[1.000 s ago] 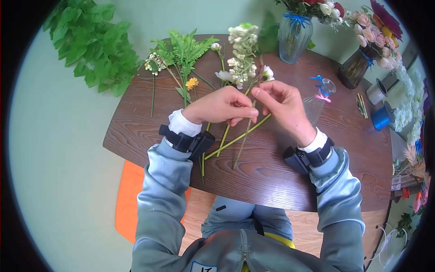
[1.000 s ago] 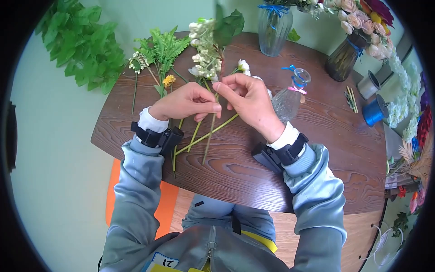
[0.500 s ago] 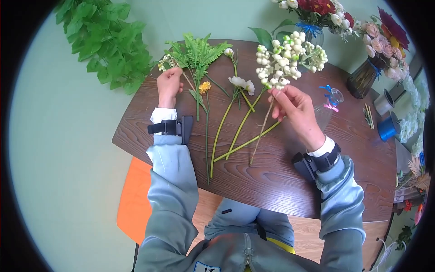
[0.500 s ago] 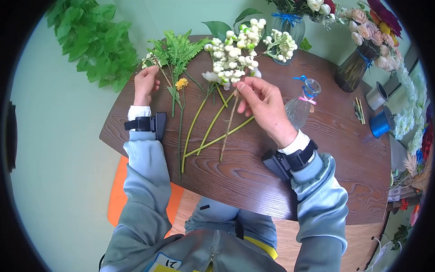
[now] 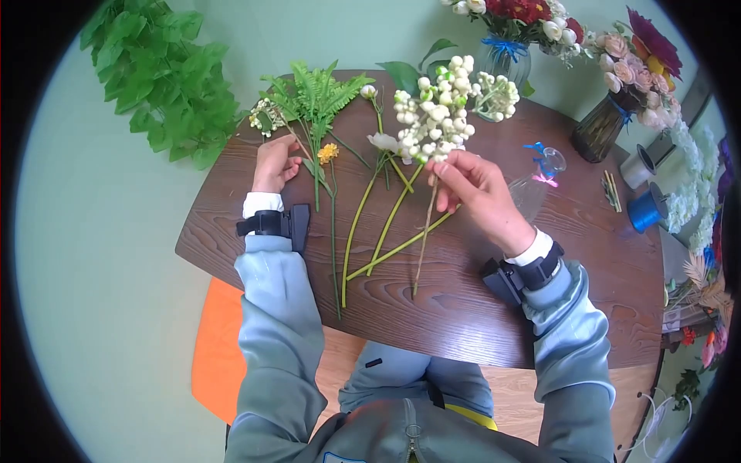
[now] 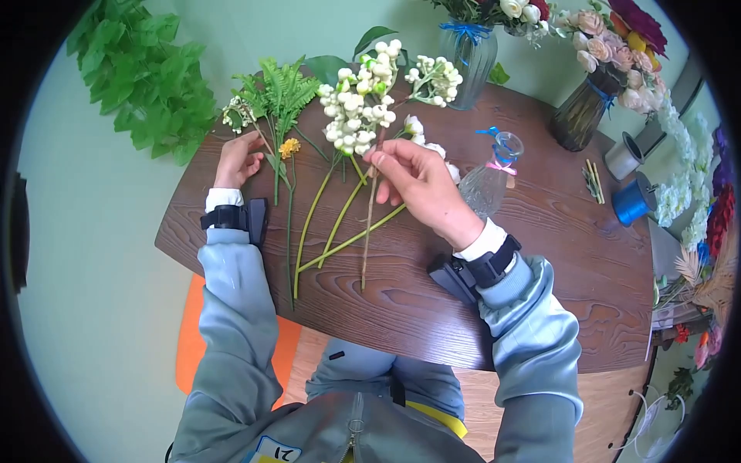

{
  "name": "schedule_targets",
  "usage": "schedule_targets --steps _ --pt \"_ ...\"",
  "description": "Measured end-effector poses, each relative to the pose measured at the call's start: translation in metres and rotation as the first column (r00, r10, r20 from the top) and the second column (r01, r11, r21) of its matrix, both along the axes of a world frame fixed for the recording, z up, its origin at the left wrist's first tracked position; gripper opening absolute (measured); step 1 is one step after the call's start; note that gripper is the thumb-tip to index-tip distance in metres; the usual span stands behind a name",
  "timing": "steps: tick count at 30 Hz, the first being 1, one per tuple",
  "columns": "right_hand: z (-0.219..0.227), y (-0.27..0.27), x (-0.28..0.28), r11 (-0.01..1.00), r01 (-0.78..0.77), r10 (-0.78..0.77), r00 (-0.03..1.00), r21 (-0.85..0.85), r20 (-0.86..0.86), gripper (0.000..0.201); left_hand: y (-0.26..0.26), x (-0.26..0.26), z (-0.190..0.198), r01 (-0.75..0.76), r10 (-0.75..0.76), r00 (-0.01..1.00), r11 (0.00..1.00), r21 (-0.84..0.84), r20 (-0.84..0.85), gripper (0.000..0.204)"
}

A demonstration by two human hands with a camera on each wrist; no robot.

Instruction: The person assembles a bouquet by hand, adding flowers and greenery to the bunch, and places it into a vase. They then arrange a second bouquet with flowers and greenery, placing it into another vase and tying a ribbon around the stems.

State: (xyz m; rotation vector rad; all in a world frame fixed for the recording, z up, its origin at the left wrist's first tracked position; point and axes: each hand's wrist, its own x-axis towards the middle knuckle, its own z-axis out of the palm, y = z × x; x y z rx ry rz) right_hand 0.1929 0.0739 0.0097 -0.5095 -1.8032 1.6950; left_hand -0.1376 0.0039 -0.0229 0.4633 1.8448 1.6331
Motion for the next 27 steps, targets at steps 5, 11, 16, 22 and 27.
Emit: schedule_targets --steps 5,11,16,22,27 --pt "0.002 -0.003 0.002 0.998 -0.043 0.043 0.999 0.034 0.016 0.022 0.0 0.016 0.013 -0.097 0.134 0.957 0.984 0.151 -0.256 0.033" --pt "0.002 -0.007 0.001 0.997 -0.046 0.051 0.996 0.062 -0.073 0.018 -0.026 0.126 0.101 0.478 -0.368 0.863 0.816 0.324 -0.346 0.049" --pt "0.01 -0.011 0.003 0.998 -0.007 0.014 0.993 0.059 -0.116 0.019 -0.036 0.173 0.119 0.599 -0.339 0.759 0.697 0.394 -0.556 0.068" --pt "0.012 -0.013 0.005 0.997 -0.018 0.025 0.994 0.075 -0.104 0.018 -0.03 0.181 0.118 0.619 -0.37 0.762 0.66 0.426 -0.532 0.058" --pt "0.013 -0.012 0.006 0.997 -0.032 0.04 0.992 0.067 -0.121 0.019 -0.034 0.153 0.118 0.664 -0.4 0.693 0.678 0.315 -0.6 0.057"
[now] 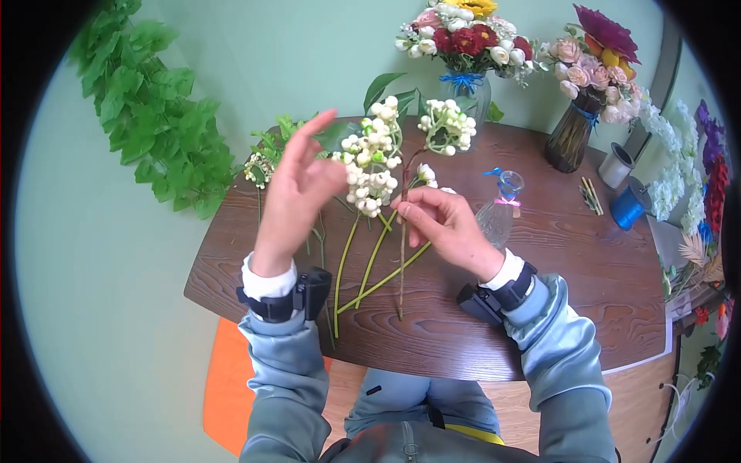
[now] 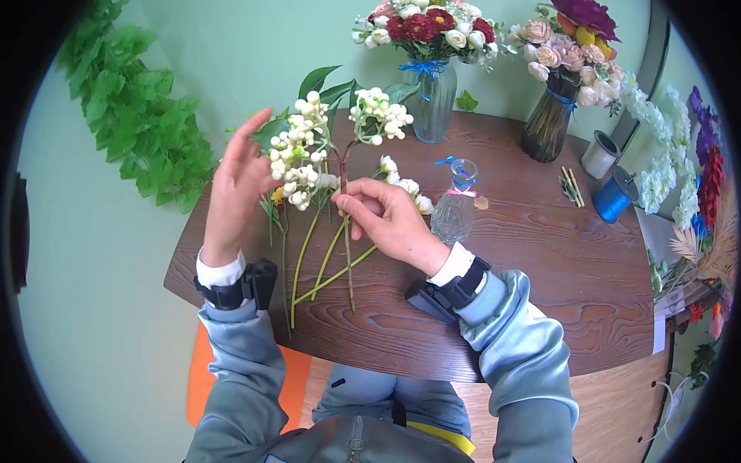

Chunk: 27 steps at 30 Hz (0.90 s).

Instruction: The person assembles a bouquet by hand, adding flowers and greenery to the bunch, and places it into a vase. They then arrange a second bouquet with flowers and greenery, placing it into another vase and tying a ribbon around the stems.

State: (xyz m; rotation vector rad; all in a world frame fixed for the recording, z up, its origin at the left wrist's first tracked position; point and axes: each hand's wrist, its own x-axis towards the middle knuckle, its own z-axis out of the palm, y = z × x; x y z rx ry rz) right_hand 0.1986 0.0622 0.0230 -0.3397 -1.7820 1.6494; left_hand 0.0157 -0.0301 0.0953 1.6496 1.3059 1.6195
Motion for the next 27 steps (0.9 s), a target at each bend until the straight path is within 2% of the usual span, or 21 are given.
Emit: schedule_targets --steps 2,3,5,7,8,10,14,17,19,20,22,23,24,27 --pt "-0.004 0.004 -0.002 1.0 -0.006 0.006 1.0 -0.006 0.01 0.02 0.006 -0.018 -0.004 -0.126 0.112 0.937 0.992 0.022 0.33 0.054" --pt "-0.004 0.004 -0.002 1.0 -0.018 0.018 1.0 -0.006 0.007 0.02 0.012 -0.036 -0.012 -0.259 0.252 0.895 0.965 -0.033 0.368 0.059" --pt "-0.006 0.008 -0.001 0.999 0.036 -0.036 0.997 0.0 0.07 0.021 0.025 -0.079 -0.041 -0.489 0.501 0.745 0.859 -0.15 0.441 0.057" --pt "-0.008 0.011 -0.001 1.0 0.029 -0.029 0.997 -0.007 0.077 0.02 0.033 -0.118 -0.072 -0.63 0.704 0.622 0.71 -0.313 0.344 0.052" --pt "-0.009 0.012 -0.001 0.999 0.043 -0.041 0.995 -0.016 0.089 0.02 0.035 -0.13 -0.083 -0.636 0.706 0.619 0.707 -0.308 0.344 0.052" --pt "-0.01 0.012 -0.002 0.999 0.039 -0.038 0.995 -0.009 0.095 0.02 0.038 -0.144 -0.096 -0.606 0.771 0.589 0.619 -0.499 0.242 0.045" --pt "-0.014 0.012 -0.003 1.0 0.005 -0.002 0.993 -0.024 0.118 0.02 0.044 -0.157 -0.106 -0.569 0.789 0.581 0.57 -0.594 0.201 0.043" --pt "-0.014 0.012 -0.004 1.0 -0.005 0.008 0.994 -0.029 0.11 0.02 0.049 -0.166 -0.11 -0.5 0.746 0.634 0.597 -0.627 0.206 0.036" --pt "-0.014 0.011 -0.004 1.0 -0.007 0.01 0.995 -0.031 0.104 0.019 0.052 -0.174 -0.113 -0.338 0.669 0.663 0.669 -0.662 0.337 0.018" --pt "-0.013 0.011 -0.003 0.999 -0.006 0.01 0.994 -0.04 0.113 0.019 0.053 -0.177 -0.116 -0.339 0.667 0.665 0.671 -0.659 0.337 0.018" --pt "-0.012 0.011 -0.002 0.999 -0.001 0.006 0.993 -0.047 0.118 0.019 0.052 -0.178 -0.117 -0.271 0.602 0.668 0.744 -0.611 0.437 0.016" --pt "-0.012 0.011 -0.002 0.999 -0.002 0.008 0.992 -0.049 0.128 0.02 0.052 -0.174 -0.116 -0.283 0.595 0.641 0.77 -0.572 0.484 0.016" --pt "-0.012 0.011 -0.002 0.999 -0.004 0.011 0.99 -0.054 0.138 0.02 0.053 -0.171 -0.116 -0.283 0.594 0.644 0.77 -0.572 0.482 0.016" --pt "-0.012 0.01 -0.003 0.999 0.003 0.003 0.993 -0.052 0.119 0.02 0.05 -0.144 -0.101 -0.36 0.528 0.711 0.841 -0.404 0.464 0.022"
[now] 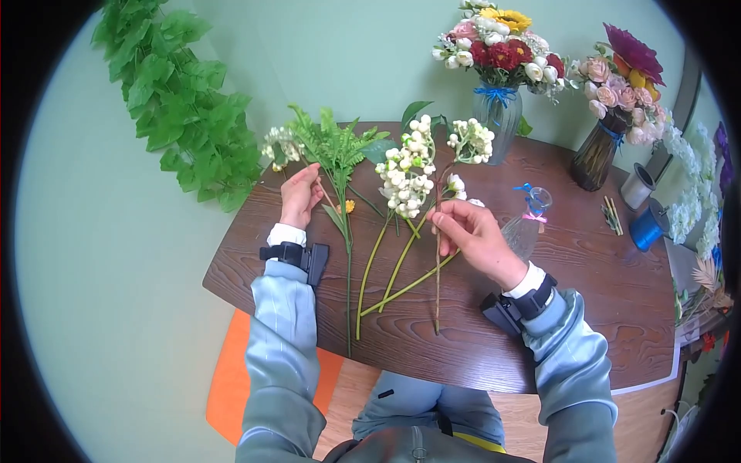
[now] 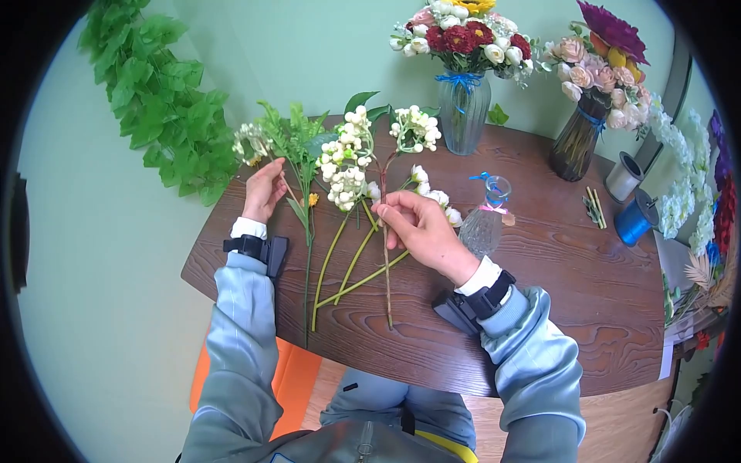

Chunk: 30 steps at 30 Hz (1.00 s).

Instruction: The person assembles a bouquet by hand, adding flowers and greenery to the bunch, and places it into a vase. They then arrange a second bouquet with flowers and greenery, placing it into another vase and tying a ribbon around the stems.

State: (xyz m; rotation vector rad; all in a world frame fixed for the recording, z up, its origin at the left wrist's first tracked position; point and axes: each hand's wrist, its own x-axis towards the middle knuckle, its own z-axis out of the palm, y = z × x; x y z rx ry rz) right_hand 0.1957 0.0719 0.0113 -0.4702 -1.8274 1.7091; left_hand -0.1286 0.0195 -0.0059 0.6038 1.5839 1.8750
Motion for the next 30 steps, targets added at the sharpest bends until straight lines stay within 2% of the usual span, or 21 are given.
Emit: schedule_targets --steps 1,3,9,11,13,15,17,19,20,21,23,25,27,30 --pt "0.0 0.0 0.0 1.0 0.002 -0.002 1.0 -0.001 -0.002 0.02 -0.001 0.007 0.005 0.002 -0.002 1.0 1.0 -0.001 -0.002 0.022" --pt "-0.001 0.001 0.0 1.0 0.006 -0.006 1.0 0.005 -0.013 0.02 -0.003 0.022 0.016 0.051 -0.04 0.989 0.996 0.077 -0.143 0.028" --pt "0.003 0.001 0.001 1.0 0.007 -0.007 1.0 0.014 -0.024 0.021 -0.007 0.082 0.053 0.104 -0.052 0.981 0.954 0.28 -0.188 0.032" --pt "0.004 0.002 0.002 1.0 0.002 -0.002 0.999 0.015 -0.047 0.02 -0.005 0.095 0.059 0.149 -0.034 0.962 0.898 0.415 -0.27 0.031" --pt "0.004 0.002 0.002 1.0 0.005 -0.004 0.998 0.014 -0.069 0.02 -0.005 0.107 0.057 0.186 -0.071 0.956 0.894 0.407 -0.283 0.03" --pt "0.005 0.002 0.003 1.0 -0.012 0.01 0.987 -0.012 -0.158 0.02 -0.001 0.12 0.055 0.218 -0.149 0.971 0.872 0.439 -0.186 0.034" --pt "0.003 0.006 0.006 0.999 -0.03 0.031 0.99 0.011 -0.14 0.019 -0.001 0.127 0.047 0.27 -0.199 0.958 0.868 0.418 -0.205 0.031" --pt "0.004 0.007 0.008 0.998 -0.036 0.047 0.977 0.054 -0.207 0.017 0.001 0.135 0.04 0.297 -0.34 0.94 0.803 0.516 -0.012 0.029" --pt "0.007 0.005 0.01 0.998 -0.042 0.051 0.969 0.045 -0.241 0.018 0.001 0.135 0.034 0.362 -0.379 0.923 0.785 0.502 -0.073 0.029" --pt "0.011 0.003 0.012 0.998 -0.035 0.044 0.97 0.045 -0.239 0.018 0.003 0.137 0.031 0.366 -0.386 0.92 0.782 0.503 -0.07 0.029" --pt "0.018 -0.001 0.013 0.995 0.032 0.003 0.938 0.096 -0.348 0.019 0.007 0.144 0.026 0.44 -0.453 0.883 0.701 0.561 -0.126 0.027" --pt "0.023 0.003 0.016 0.997 0.038 -0.013 0.937 0.067 -0.349 0.02 0.009 0.147 0.021 0.465 -0.47 0.871 0.687 0.558 -0.147 0.025" --pt "0.026 0.004 0.021 0.985 0.118 -0.068 0.938 0.129 -0.339 0.021 0.01 0.152 0.018 0.533 -0.499 0.836 0.634 0.56 -0.229 0.023" --pt "0.029 0.004 0.021 0.97 0.189 -0.125 0.927 0.151 -0.354 0.019 0.008 0.16 0.018 0.535 -0.512 0.831 0.63 0.562 -0.217 0.023"
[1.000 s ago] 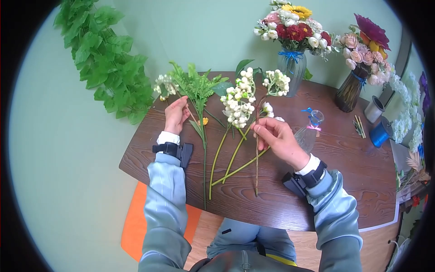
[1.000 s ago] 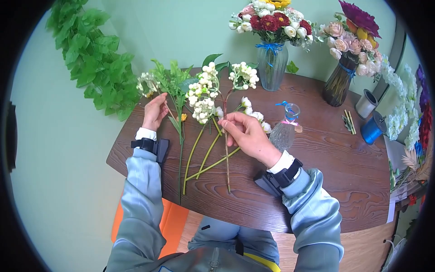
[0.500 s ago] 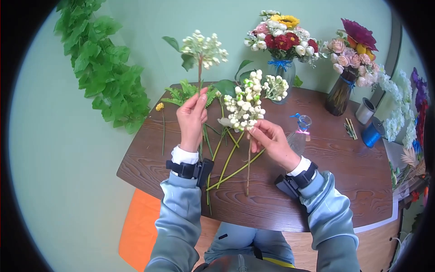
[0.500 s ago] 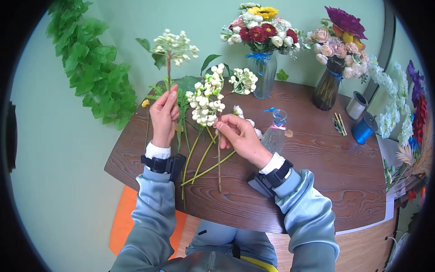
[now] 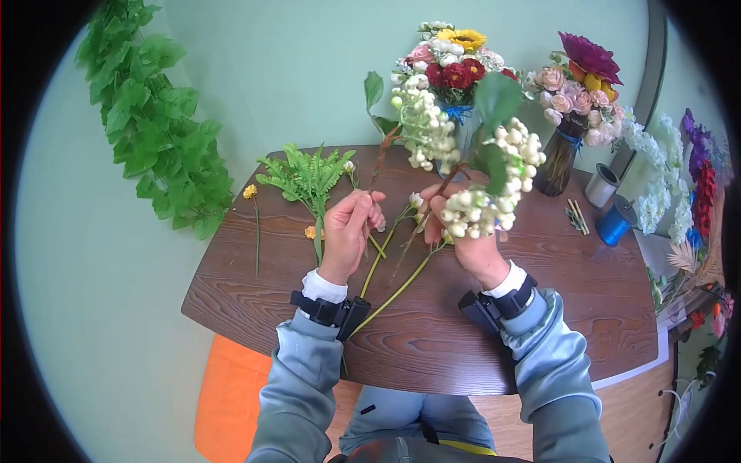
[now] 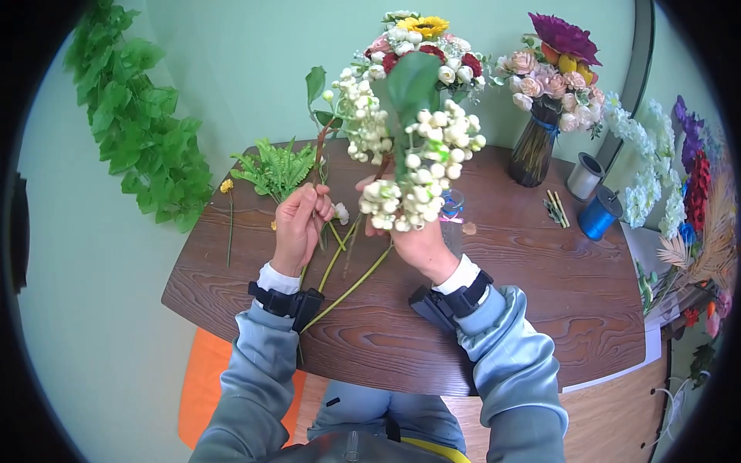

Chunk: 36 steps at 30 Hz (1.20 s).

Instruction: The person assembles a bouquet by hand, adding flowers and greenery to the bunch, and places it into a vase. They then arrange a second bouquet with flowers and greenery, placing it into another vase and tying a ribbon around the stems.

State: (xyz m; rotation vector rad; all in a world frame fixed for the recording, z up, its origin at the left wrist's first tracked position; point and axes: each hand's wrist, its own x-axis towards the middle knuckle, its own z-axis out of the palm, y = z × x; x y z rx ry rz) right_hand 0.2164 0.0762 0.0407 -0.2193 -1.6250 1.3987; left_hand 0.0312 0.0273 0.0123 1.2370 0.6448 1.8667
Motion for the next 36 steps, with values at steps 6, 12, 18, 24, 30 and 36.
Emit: schedule_targets --steps 6,12,18,24,30,36 --pt "0.0 -0.001 0.004 0.999 0.035 -0.033 0.998 0.041 -0.055 0.019 -0.004 -0.004 0.0 0.004 -0.001 0.998 0.999 -0.031 0.067 0.021" --pt "-0.016 -0.004 -0.002 0.973 0.12 -0.116 0.993 0.199 -0.033 0.023 -0.004 0.002 -0.002 0.033 -0.033 0.997 0.999 -0.004 0.073 0.018" --pt "-0.004 -0.012 -0.004 0.994 0.058 -0.057 0.998 0.096 -0.016 0.024 -0.004 0.016 -0.009 -0.028 0.029 0.999 1.0 -0.013 0.027 0.013" --pt "0.0 -0.012 -0.004 0.947 0.183 -0.196 0.98 0.264 0.026 0.022 -0.006 0.025 -0.009 0.026 -0.026 0.998 1.0 -0.002 -0.048 0.015" --pt "-0.003 -0.009 -0.005 0.919 0.243 -0.277 0.959 0.31 0.068 0.016 -0.009 0.027 -0.005 0.05 -0.055 0.997 0.996 -0.07 -0.06 0.017" --pt "-0.005 -0.004 -0.004 0.919 0.267 -0.293 0.955 0.291 0.049 0.015 -0.008 0.025 -0.009 0.047 -0.061 0.99 0.993 -0.106 -0.13 0.019"
